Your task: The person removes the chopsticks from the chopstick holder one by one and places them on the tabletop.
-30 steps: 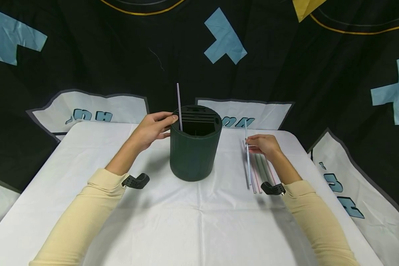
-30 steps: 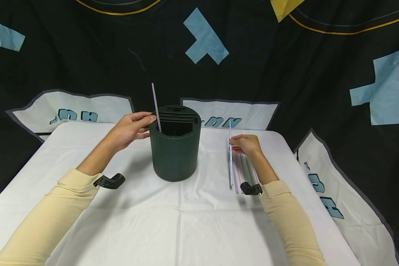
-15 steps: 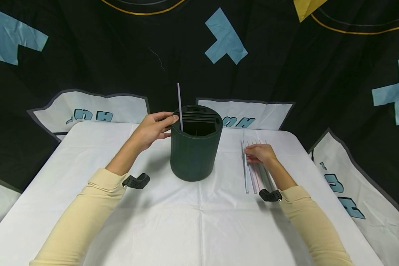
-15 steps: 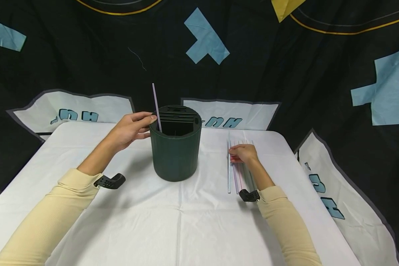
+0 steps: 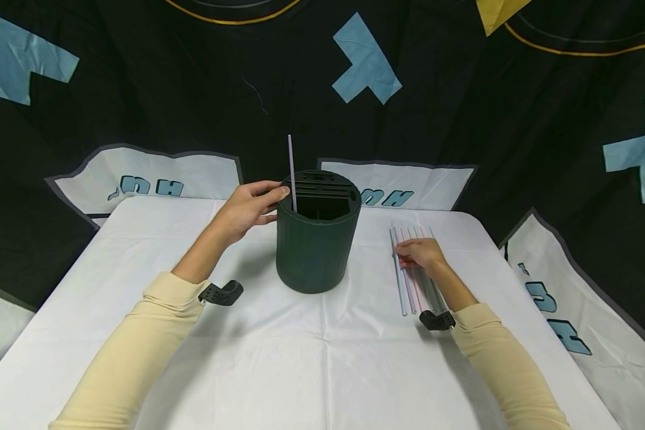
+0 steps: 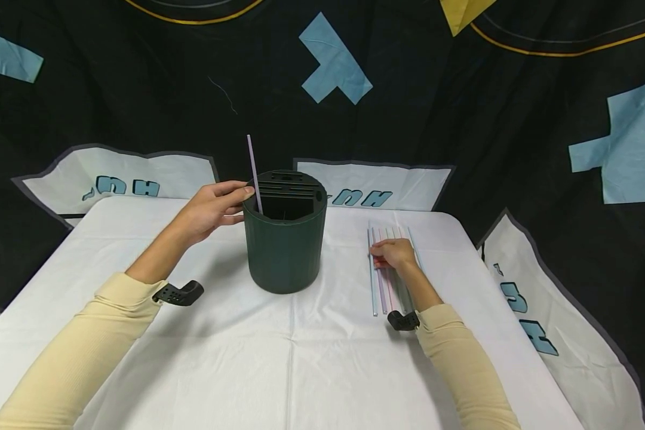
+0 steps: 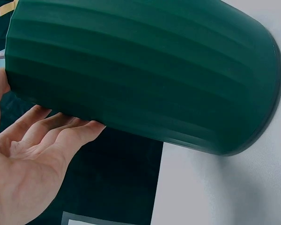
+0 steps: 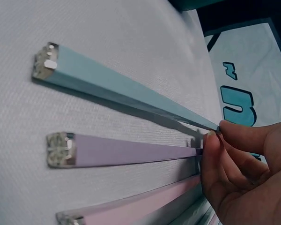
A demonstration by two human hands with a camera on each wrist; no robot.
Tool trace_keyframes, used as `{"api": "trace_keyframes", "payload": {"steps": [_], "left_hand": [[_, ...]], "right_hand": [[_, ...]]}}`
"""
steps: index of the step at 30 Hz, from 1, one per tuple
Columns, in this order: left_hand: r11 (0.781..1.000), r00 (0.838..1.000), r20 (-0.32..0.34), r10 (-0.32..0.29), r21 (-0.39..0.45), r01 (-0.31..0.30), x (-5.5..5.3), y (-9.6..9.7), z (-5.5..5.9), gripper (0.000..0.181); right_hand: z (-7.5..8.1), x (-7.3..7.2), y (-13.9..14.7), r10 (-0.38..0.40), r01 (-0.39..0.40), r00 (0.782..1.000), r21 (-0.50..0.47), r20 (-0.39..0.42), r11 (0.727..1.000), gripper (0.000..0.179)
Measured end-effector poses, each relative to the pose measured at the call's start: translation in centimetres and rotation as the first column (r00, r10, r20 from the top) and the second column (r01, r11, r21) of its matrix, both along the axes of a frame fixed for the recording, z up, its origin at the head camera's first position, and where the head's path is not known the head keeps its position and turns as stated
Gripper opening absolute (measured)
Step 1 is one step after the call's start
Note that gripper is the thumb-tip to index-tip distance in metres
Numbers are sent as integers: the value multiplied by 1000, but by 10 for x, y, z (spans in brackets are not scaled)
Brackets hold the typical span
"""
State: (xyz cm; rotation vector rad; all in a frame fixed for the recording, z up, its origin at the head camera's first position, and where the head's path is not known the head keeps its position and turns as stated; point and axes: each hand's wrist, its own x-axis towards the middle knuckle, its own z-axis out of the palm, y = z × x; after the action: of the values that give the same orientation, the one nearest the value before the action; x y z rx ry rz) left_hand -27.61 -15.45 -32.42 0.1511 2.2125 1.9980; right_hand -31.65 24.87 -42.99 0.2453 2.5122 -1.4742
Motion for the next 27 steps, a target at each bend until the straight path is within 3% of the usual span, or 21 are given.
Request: {"api": "trace_keyframes", "payload": {"steps": [7, 12, 16, 21, 27], "left_hand": [[1000, 1000, 0, 5, 0, -5, 1, 1, 1, 54], [1000, 1000, -3, 5, -9, -5, 1, 0, 0, 54], [1000, 1000, -5, 4, -13, -4, 1, 1, 0, 54], [1000, 1000, -4, 5, -14, -5, 1, 0, 1, 54], [1000, 1000, -3, 3, -10, -3, 1, 0, 0, 54]], "right_hand": [[1, 4, 1, -8, 8, 1000, 17, -22, 1000, 35], [18, 6, -5, 19, -18, 998, 4, -60, 1000, 36], [46, 6, -12, 39, -40, 995, -5, -93, 999, 36], [93, 5, -28, 82, -83, 989, -4, -125, 997, 37], [146, 13, -52, 123, -121, 967, 19, -222, 992, 34]]}}
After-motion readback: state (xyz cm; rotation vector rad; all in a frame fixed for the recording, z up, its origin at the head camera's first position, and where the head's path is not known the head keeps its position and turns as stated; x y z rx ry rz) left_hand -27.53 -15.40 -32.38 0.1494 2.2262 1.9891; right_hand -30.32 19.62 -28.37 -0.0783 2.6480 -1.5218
